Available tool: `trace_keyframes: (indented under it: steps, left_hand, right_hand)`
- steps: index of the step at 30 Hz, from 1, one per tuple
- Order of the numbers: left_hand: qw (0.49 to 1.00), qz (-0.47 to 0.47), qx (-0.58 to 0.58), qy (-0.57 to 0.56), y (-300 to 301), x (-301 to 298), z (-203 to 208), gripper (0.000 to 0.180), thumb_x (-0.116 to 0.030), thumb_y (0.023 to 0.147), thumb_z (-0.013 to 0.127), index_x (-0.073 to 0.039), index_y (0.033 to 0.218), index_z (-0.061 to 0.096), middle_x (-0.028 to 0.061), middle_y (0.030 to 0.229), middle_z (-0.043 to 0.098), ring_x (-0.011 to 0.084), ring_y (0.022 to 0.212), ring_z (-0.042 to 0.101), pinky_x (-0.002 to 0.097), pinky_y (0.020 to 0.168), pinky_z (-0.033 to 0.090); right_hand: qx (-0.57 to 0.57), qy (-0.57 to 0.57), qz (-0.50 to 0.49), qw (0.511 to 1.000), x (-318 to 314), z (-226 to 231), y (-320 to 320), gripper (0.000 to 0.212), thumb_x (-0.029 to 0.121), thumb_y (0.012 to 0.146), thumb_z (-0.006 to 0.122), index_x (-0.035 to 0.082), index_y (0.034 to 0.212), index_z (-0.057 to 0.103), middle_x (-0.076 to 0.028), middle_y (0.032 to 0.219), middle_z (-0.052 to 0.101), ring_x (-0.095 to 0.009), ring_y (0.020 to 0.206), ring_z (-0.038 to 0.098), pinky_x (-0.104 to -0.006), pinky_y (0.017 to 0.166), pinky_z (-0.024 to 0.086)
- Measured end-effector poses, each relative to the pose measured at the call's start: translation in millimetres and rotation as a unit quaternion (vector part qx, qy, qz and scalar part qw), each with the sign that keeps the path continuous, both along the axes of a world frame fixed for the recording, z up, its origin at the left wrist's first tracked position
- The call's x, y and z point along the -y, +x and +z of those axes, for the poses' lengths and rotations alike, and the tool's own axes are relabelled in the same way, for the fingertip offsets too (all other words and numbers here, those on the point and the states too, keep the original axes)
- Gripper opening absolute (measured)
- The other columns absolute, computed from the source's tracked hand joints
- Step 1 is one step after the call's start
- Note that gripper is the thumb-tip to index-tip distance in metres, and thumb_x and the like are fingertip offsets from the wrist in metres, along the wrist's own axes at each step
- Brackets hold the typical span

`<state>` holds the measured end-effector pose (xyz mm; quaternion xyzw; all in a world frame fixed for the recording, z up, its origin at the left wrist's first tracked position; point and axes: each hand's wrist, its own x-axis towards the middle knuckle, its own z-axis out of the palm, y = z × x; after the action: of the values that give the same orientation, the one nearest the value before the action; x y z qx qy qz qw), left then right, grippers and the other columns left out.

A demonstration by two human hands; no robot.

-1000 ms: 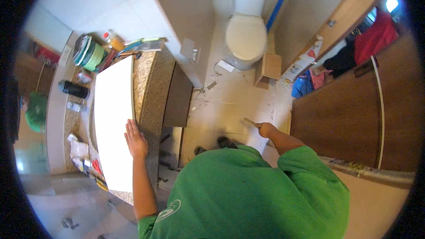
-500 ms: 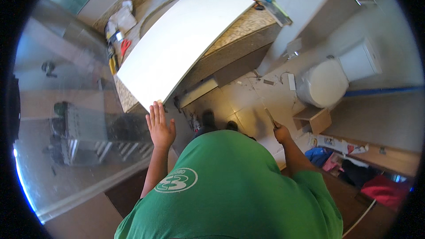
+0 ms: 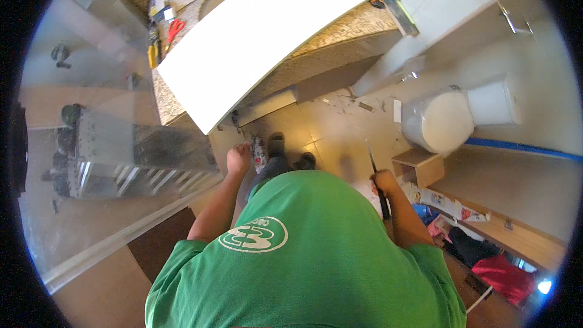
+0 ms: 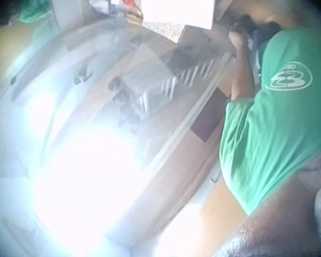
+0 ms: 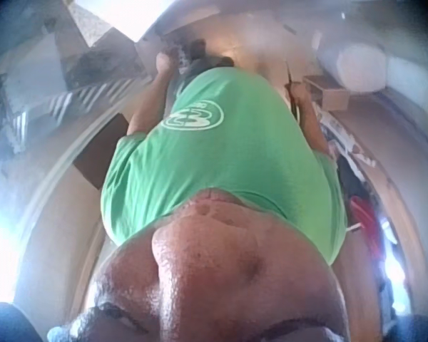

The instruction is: The person scrapes the edges and surface of a white rectangular panel with a metal scraper. They repeatedly reposition the panel on a bathroom countertop and continue scraping different edges and sides.

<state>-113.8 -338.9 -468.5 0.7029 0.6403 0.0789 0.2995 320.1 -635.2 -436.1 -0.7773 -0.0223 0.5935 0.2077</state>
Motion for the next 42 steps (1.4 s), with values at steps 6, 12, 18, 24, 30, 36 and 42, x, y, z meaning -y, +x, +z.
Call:
trace_keyframes:
  steps: [6, 12, 18, 24, 30, 36, 42]
  left_hand:
    - [0.959, -0.219, 0.141, -0.113, 128, -10, 40, 0.039, -0.035, 0.106, 0.049, -0.001, 0.108, 0.067, 0.0285, 0.089, 0.070, 0.0484, 0.089, 0.069, 0.0568, 0.084, 0.054]
    - [0.802, -0.509, 0.304, 0.078, 206, 13, 101, 0.061, -0.001, 0.086, 0.053, -0.009, 0.146, 0.051, 0.0209, 0.152, 0.048, 0.0364, 0.140, 0.048, 0.0455, 0.117, 0.040]
    - [0.732, -0.643, 0.215, 0.070, 221, 29, 104, 0.087, 0.006, 0.074, 0.058, -0.012, 0.158, 0.041, 0.0196, 0.164, 0.037, 0.0367, 0.155, 0.028, 0.0478, 0.128, 0.021]
    - [0.939, -0.345, 0.012, -0.015, 217, -23, 80, 0.090, -0.003, 0.076, 0.066, -0.010, 0.161, 0.036, 0.0187, 0.168, 0.030, 0.0352, 0.158, 0.023, 0.0521, 0.127, 0.020]
    - [0.737, -0.634, 0.200, 0.122, 204, 18, 91, 0.085, -0.020, 0.089, 0.066, -0.006, 0.163, 0.028, 0.0197, 0.168, 0.030, 0.0357, 0.156, 0.028, 0.0508, 0.126, 0.023]
    - [0.922, -0.283, 0.196, -0.180, 168, -71, 49, 0.044, -0.036, 0.098, 0.066, -0.002, 0.126, 0.064, 0.0223, 0.123, 0.068, 0.0318, 0.119, 0.065, 0.0415, 0.106, 0.048]
    - [0.809, 0.018, 0.488, -0.326, 183, -101, 94, 0.064, -0.065, 0.101, 0.053, -0.003, 0.116, 0.062, 0.0143, 0.115, 0.070, 0.0312, 0.120, 0.063, 0.0458, 0.105, 0.046]
  right_hand:
    - [-0.150, 0.202, -0.126, 0.960, -53, 77, -27, 0.017, 0.022, 0.100, 0.066, 0.005, 0.102, 0.062, -0.006, 0.065, 0.057, -0.019, 0.047, 0.056, -0.0357, 0.041, 0.048]
    - [-0.093, 0.214, -0.109, 0.966, -85, 113, -56, 0.014, 0.014, 0.093, 0.069, 0.007, 0.103, 0.063, -0.003, 0.071, 0.059, -0.014, 0.052, 0.057, -0.0303, 0.044, 0.047]
    - [-0.133, 0.246, -0.082, 0.957, -93, 140, -56, 0.019, 0.012, 0.088, 0.068, 0.005, 0.106, 0.064, -0.003, 0.073, 0.061, -0.014, 0.051, 0.058, -0.0277, 0.044, 0.044]
    - [-0.134, 0.220, -0.064, 0.964, -88, 153, -59, 0.022, 0.012, 0.087, 0.068, 0.003, 0.107, 0.064, -0.003, 0.073, 0.061, -0.013, 0.047, 0.055, -0.0279, 0.044, 0.044]
    - [-0.194, 0.269, -0.088, 0.939, -101, 143, -60, 0.024, 0.011, 0.088, 0.068, 0.002, 0.109, 0.063, -0.002, 0.071, 0.060, -0.013, 0.050, 0.055, -0.0274, 0.044, 0.044]
    - [-0.130, 0.316, -0.144, 0.929, -72, 117, -43, 0.019, 0.016, 0.092, 0.072, 0.006, 0.100, 0.057, -0.003, 0.068, 0.059, -0.013, 0.049, 0.055, -0.0293, 0.044, 0.045]
    - [-0.026, 0.118, -0.176, 0.977, -19, 44, -48, 0.022, 0.011, 0.090, 0.077, 0.007, 0.087, 0.056, -0.005, 0.061, 0.057, -0.019, 0.045, 0.055, -0.0326, 0.041, 0.046]
